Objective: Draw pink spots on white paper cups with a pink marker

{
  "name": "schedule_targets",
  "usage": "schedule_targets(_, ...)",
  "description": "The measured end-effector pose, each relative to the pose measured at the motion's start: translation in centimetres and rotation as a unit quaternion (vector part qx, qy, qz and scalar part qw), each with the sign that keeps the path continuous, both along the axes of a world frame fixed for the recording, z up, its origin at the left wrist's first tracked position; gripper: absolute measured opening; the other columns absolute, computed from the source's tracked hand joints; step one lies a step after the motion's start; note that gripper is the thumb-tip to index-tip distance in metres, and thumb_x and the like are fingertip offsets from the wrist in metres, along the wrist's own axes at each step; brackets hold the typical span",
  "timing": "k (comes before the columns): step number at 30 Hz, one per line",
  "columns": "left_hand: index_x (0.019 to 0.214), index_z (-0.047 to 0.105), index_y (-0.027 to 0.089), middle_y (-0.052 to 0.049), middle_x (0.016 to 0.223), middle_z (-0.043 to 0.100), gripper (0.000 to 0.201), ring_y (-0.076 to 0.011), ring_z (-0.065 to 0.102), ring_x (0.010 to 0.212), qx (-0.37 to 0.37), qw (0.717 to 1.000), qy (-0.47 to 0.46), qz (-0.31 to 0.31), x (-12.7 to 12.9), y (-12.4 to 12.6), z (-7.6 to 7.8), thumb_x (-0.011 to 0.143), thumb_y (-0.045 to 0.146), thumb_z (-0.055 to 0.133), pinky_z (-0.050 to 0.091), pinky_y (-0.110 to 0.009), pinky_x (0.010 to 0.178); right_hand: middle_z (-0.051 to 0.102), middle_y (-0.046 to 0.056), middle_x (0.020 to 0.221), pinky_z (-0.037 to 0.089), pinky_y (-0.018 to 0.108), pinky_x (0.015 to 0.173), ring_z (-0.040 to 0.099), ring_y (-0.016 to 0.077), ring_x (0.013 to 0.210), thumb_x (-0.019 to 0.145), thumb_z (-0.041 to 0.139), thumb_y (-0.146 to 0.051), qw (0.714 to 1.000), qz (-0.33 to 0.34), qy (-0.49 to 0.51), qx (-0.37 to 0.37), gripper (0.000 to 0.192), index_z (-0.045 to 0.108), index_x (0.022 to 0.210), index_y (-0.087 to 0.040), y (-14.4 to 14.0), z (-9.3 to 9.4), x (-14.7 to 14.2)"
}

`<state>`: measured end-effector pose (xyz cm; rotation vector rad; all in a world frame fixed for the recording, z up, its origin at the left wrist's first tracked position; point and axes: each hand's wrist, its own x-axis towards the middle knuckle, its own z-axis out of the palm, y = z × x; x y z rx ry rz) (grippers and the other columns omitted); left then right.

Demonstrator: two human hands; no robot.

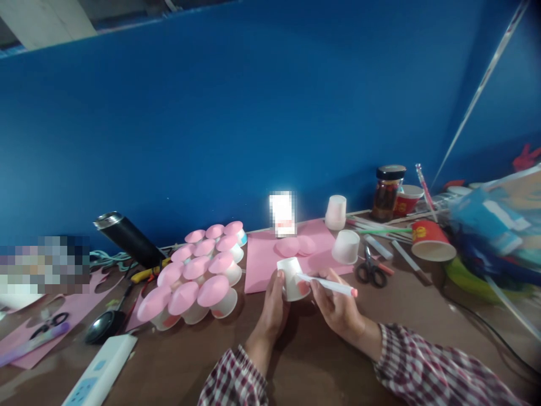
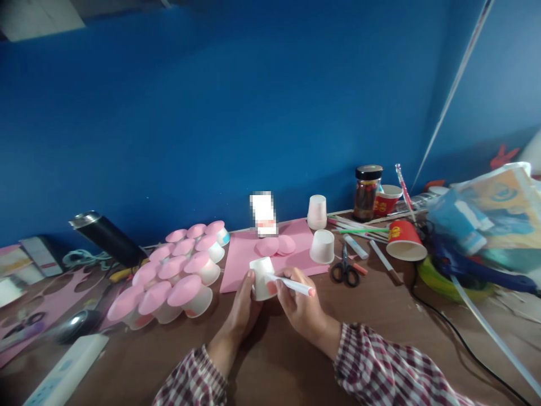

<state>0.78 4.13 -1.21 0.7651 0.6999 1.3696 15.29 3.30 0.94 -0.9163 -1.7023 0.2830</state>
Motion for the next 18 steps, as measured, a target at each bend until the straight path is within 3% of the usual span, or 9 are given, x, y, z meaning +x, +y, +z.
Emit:
schedule_targets(13, 0.094, 0.062, 0.015, -0.003, 0.087, 0.062, 0.026, -0.0149, 0.055, 0.081, 0.017, 0.999, 0.028, -0.005, -0.11, -0.17, -0.09, 0.093, 0.039, 0.05, 0.045, -0.029, 0.078, 0.065, 0.005, 0.075, 0.054, 0.035, 0.061, 0.063, 0.02, 0.064, 0.095, 0.049, -0.019, 0.997, 0.048, -0.006, -0.063, 0.011, 0.06, 0.095, -0.019, -0.2, 0.16, -0.13)
schedule_targets(18, 0.093, 0.062, 0.016, -0.003, 0.087, 0.062, 0.026, -0.0146, 0.055, 0.081, 0.02, 0.999, 0.031, -0.009, -0.11, -0.17, -0.09, 0.094, 0.039, 0.049, 0.045, -0.029, 0.077, 0.065, 0.006, 0.076, 0.054, 0.034, 0.061, 0.063, 0.0203, 0.066, 0.095, 0.048, -0.02, 0.997, 0.05, -0.001, -0.053, 0.012, 0.06, 0.096, -0.018, -0.06, 0.15, -0.14)
